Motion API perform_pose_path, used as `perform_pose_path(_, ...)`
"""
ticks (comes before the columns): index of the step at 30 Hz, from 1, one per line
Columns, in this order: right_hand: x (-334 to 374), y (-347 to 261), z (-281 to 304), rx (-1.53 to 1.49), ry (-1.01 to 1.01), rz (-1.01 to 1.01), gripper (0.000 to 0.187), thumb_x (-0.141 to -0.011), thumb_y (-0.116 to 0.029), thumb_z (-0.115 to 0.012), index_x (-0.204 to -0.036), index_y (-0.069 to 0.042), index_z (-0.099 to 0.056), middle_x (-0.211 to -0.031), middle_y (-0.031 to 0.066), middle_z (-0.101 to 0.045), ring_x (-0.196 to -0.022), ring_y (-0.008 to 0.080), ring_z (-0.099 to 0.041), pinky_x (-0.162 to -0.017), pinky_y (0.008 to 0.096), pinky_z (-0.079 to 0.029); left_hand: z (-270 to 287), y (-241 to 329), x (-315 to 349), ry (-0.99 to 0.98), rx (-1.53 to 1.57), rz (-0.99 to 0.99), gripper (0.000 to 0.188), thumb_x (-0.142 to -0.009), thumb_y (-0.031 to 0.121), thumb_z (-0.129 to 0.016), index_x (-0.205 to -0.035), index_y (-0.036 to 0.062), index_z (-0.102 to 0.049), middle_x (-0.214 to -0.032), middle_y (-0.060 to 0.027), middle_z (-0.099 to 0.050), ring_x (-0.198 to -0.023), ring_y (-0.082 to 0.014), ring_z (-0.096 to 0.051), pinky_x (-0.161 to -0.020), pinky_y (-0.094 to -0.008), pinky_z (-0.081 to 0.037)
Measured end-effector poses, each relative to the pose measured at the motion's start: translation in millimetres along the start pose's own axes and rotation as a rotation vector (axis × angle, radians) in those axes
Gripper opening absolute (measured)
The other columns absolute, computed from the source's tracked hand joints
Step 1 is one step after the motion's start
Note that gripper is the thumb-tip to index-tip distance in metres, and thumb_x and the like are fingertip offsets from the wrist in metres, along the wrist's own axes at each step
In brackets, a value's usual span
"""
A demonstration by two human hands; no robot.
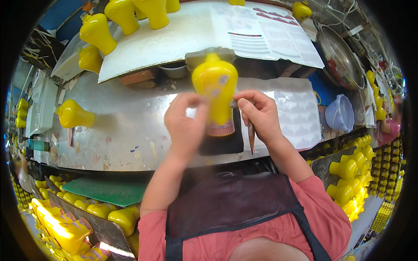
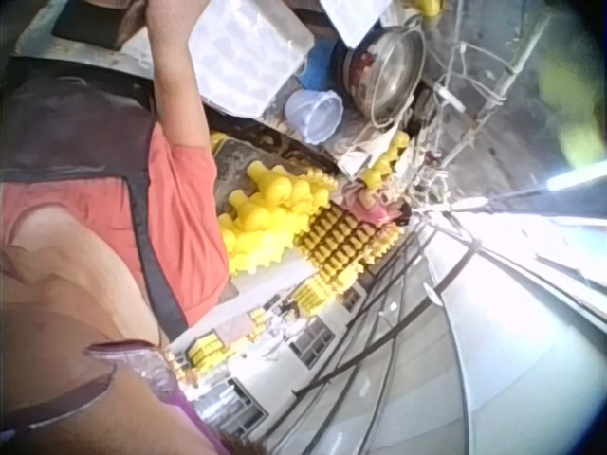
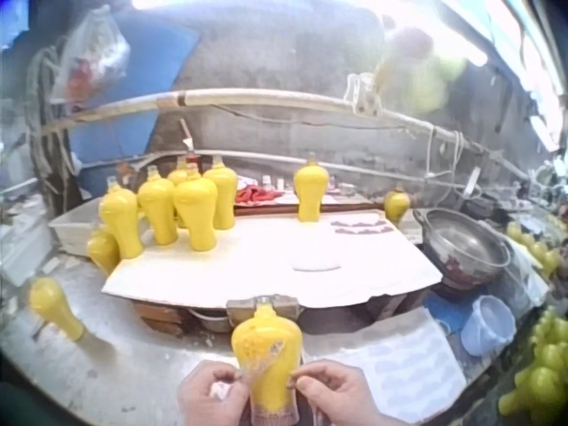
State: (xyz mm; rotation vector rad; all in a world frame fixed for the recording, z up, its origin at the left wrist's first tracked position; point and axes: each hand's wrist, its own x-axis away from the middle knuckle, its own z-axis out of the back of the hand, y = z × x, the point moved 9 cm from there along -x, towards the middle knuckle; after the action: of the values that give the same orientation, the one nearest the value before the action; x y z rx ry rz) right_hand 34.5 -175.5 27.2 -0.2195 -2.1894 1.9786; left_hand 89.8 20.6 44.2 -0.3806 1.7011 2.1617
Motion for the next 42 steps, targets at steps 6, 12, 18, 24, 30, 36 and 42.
perform_pose_path(6,5.4,10.5,6.1,0.024,-0.018,-0.058,0.017,-0.098,-0.011,-0.066,-0.110,0.000,-0.070,-0.075,-0.0021,-0.063,-0.056,0.0031,-0.052,-0.051,0.0191,-0.040,16.7,-20.4,-21.5,0.011,0.428,0.334,0.012,-0.090,0.006,-0.076,-0.098,0.0016,-0.069,-0.083,0.0041,-0.065,-0.074,-0.0020,-0.056,-0.066,-0.0186,-0.045)
perform_pose_path(12,6.9,22.8,5.4,-0.054,-0.089,-0.222,0.015,-0.099,-0.012,-0.067,-0.106,0.000,-0.072,-0.075,-0.0019,-0.064,-0.055,0.0031,-0.052,-0.049,0.0191,-0.039,26.6,22.4,-47.0,-0.023,0.306,0.136,0.015,-0.092,0.004,-0.077,-0.105,-0.0008,-0.072,-0.090,0.0017,-0.069,-0.078,-0.0032,-0.058,-0.070,-0.0187,-0.046)
perform_pose_path(18,1.9,17.6,-3.3,-0.054,-0.226,-0.283,0.027,-0.104,-0.024,-0.061,-0.107,0.001,-0.072,-0.076,0.0017,-0.065,-0.051,0.0049,-0.051,-0.047,0.0201,-0.038,34.3,59.4,-75.9,-0.008,0.182,0.011,0.015,-0.092,0.004,-0.076,-0.105,-0.0028,-0.073,-0.088,0.0022,-0.068,-0.077,-0.0029,-0.057,-0.068,-0.0177,-0.045)
perform_pose_path(24,-4.1,-14.9,-12.2,-0.299,-0.410,-0.326,0.074,-0.107,-0.064,-0.035,-0.114,0.000,-0.073,-0.073,0.0068,-0.065,-0.045,0.0084,-0.044,-0.045,0.0235,-0.033,10.3,138.4,-43.6,-0.117,-0.271,-0.654,0.019,-0.078,-0.004,-0.081,-0.093,0.0036,-0.072,-0.080,-0.0055,-0.068,-0.070,-0.0163,-0.063,-0.064,-0.0261,-0.049)
perform_pose_path(30,-24.5,-34.5,23.3,-0.072,-0.352,-0.342,0.050,-0.099,-0.048,-0.064,-0.101,0.000,-0.077,-0.089,0.0081,-0.072,-0.049,0.0081,-0.044,-0.045,0.0225,-0.032,-39.1,162.8,19.3,-0.360,-0.397,-1.005,0.032,-0.065,0.004,-0.081,-0.095,0.0126,-0.075,-0.083,-0.0025,-0.065,-0.072,-0.0226,-0.063,-0.063,-0.0341,-0.052)
perform_pose_path(36,-28.9,-55.8,60.5,0.122,-0.375,-0.177,0.028,-0.084,-0.022,-0.079,-0.096,0.003,-0.077,-0.090,0.0070,-0.075,-0.084,0.0119,-0.067,-0.080,0.0271,-0.053,-74.0,155.5,40.0,-0.501,-0.487,-1.072,0.031,-0.069,0.011,-0.076,-0.100,0.0144,-0.075,-0.088,0.0000,-0.065,-0.077,-0.0188,-0.064,-0.065,-0.0329,-0.051)
perform_pose_path(42,-50.5,-119.4,180.8,0.489,0.046,0.105,0.013,-0.094,-0.012,-0.070,-0.101,-0.002,-0.075,-0.087,0.0009,-0.073,-0.075,0.0051,-0.064,-0.069,0.0218,-0.052,-76.5,130.2,24.2,-0.397,-0.401,-0.938,0.033,-0.077,0.005,-0.078,-0.109,0.0101,-0.073,-0.110,-0.0117,-0.069,-0.096,-0.0304,-0.068,-0.084,-0.0404,-0.056)
